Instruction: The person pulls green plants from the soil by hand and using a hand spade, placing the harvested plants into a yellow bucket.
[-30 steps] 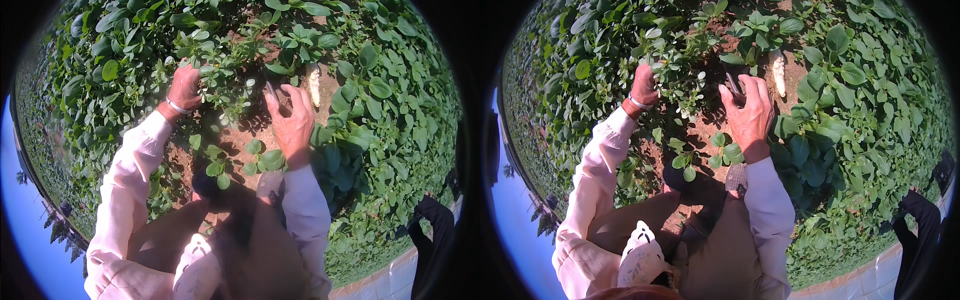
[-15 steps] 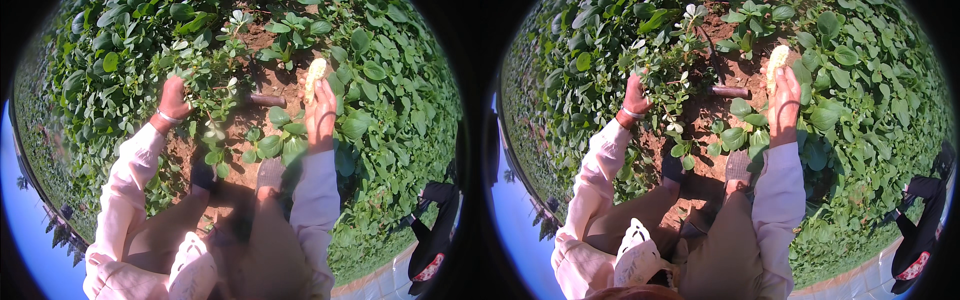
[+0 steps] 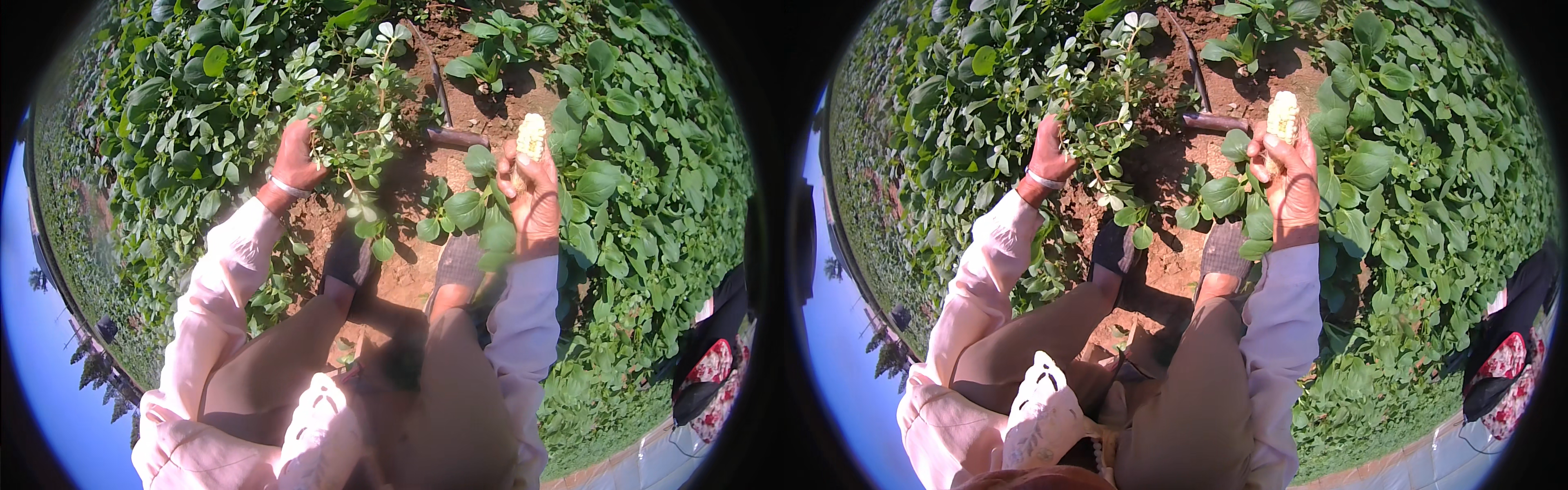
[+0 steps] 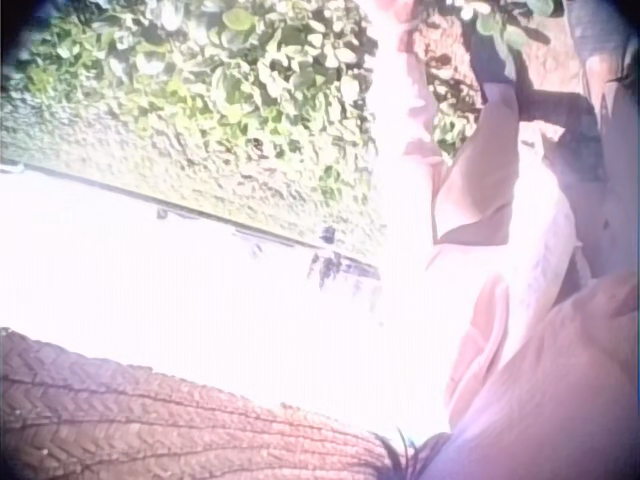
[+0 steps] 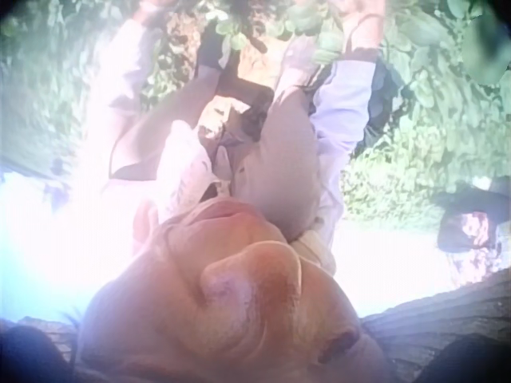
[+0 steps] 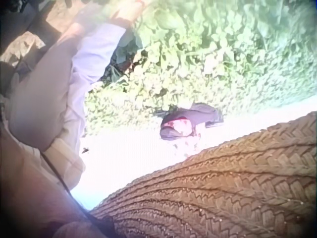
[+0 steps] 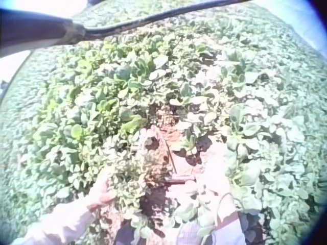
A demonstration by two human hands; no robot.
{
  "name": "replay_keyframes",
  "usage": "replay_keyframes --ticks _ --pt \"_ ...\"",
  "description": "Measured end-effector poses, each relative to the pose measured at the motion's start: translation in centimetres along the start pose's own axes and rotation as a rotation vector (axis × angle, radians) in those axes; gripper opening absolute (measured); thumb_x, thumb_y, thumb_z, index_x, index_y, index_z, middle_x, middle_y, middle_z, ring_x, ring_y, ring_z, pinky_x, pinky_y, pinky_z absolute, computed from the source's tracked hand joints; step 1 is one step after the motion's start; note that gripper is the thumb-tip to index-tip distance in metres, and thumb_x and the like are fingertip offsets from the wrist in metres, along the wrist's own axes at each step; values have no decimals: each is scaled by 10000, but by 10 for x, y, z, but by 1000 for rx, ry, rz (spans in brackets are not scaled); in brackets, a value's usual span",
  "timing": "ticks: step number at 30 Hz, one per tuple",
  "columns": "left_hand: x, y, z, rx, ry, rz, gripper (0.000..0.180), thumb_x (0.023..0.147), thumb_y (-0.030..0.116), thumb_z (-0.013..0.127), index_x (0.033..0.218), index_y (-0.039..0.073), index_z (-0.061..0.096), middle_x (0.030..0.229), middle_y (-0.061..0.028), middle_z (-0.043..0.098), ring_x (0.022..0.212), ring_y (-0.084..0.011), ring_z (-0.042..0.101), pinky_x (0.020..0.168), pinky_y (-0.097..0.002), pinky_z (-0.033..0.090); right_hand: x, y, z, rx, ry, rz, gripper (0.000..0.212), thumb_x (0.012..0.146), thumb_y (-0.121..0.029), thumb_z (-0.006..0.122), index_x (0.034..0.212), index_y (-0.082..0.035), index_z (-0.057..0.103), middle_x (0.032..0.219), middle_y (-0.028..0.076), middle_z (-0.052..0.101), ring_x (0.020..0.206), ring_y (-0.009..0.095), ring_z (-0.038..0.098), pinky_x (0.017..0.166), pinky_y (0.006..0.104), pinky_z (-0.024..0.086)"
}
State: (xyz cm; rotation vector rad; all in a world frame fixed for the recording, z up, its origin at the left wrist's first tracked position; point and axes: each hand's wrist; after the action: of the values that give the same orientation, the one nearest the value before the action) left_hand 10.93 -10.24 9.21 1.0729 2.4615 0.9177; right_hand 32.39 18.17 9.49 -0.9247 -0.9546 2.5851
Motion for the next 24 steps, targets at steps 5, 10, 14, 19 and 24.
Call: replay_keyframes --ticks 5,10,14,19,24 --pt "-26 -23 10 1 84 -37 561 745 175 731 1243 -2 542 1083 -175 594 1026 -330 549 946 -388 425 13 28 22 -694 393 -114 311 856 -111 717 1125 -14 593 745 -15 604 460 70 469 370 203 344" --pt "-36 -30 1 -152 71 -264 407 787 207 707 1113 -1 583 1013 -170 621 990 -321 578 911 -393 446 15 53 52 -1497 195 -806 404 725 20 685 1112 11 568 1078 230 624 1112 386 584 905 442 482" --pt "-28 0 -23 -311 -28 -321 300 752 118 703 1008 -14 623 877 -78 676 801 -168 619 765 -307 496 27 72 40 -1710 -36 -699 491 687 40 699 1153 -29 560 1177 165 557 1288 364 434 1057 452 355" --pt "-34 22 -27 -128 -122 13 430 729 72 680 1134 -29 575 992 -210 641 948 -353 614 883 -393 474 42 77 35 -1806 -63 -619 606 658 70 703 1226 -77 553 1169 150 528 1233 377 462 1046 454 360" --pt "-10 47 0 36 -464 156 304 693 192 734 936 38 638 867 -170 590 850 -381 578 697 -456 473 41 58 35 -1369 -101 -410 385 767 22 624 1147 -19 585 1023 139 594 978 305 609 857 382 489"
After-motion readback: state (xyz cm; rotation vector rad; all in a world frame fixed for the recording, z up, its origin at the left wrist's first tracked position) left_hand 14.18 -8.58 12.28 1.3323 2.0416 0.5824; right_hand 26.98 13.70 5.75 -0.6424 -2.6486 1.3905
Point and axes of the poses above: each hand's wrist, its own x-axis towards the middle knuckle, its own z-axis out of the palm, y = z × x
